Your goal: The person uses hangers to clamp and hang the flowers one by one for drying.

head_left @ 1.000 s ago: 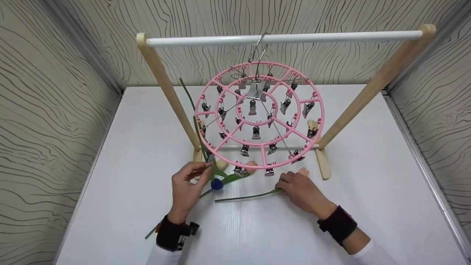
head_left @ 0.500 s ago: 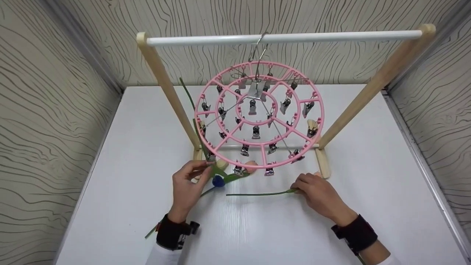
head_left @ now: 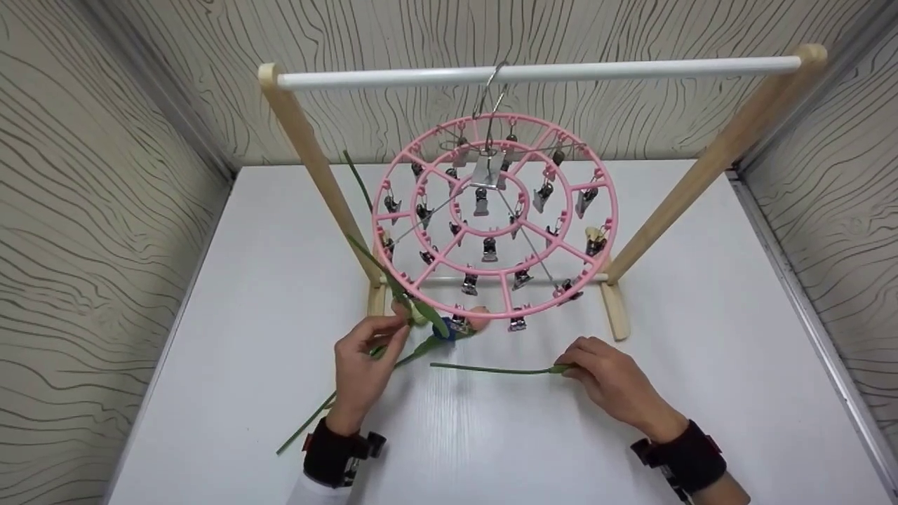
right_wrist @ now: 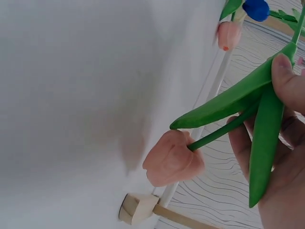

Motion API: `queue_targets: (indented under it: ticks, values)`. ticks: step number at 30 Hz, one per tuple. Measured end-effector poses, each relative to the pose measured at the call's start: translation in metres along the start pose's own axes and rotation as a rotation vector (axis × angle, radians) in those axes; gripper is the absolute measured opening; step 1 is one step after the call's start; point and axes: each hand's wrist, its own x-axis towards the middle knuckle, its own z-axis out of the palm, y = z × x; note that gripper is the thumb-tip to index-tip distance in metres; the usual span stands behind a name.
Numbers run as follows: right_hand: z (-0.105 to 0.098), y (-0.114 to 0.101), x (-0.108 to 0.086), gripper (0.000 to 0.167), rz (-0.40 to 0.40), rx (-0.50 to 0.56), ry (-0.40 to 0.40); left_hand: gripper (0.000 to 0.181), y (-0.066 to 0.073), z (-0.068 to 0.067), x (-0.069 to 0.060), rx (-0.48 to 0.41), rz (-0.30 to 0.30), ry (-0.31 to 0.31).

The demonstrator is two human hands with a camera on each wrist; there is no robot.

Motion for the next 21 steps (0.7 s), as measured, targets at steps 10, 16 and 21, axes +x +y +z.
queue_targets:
  ticks: [10,16,21]
  values:
    - [0.003,-0.012,0.008,0.029,0.048,0.302,0.000,0.019,-0.001,0.020,-0.018,-0.013,-0.047,-0.061]
    - [0.010,-0.023,0.015,0.025,0.078,0.400,-0.011,0.021,0.000,0.036,-0.027,-0.063,-0.021,-0.119]
    - [0.018,-0.032,0.020,0.026,0.059,0.476,0.009,0.020,0.001,0.048,-0.036,-0.095,-0.037,-0.182]
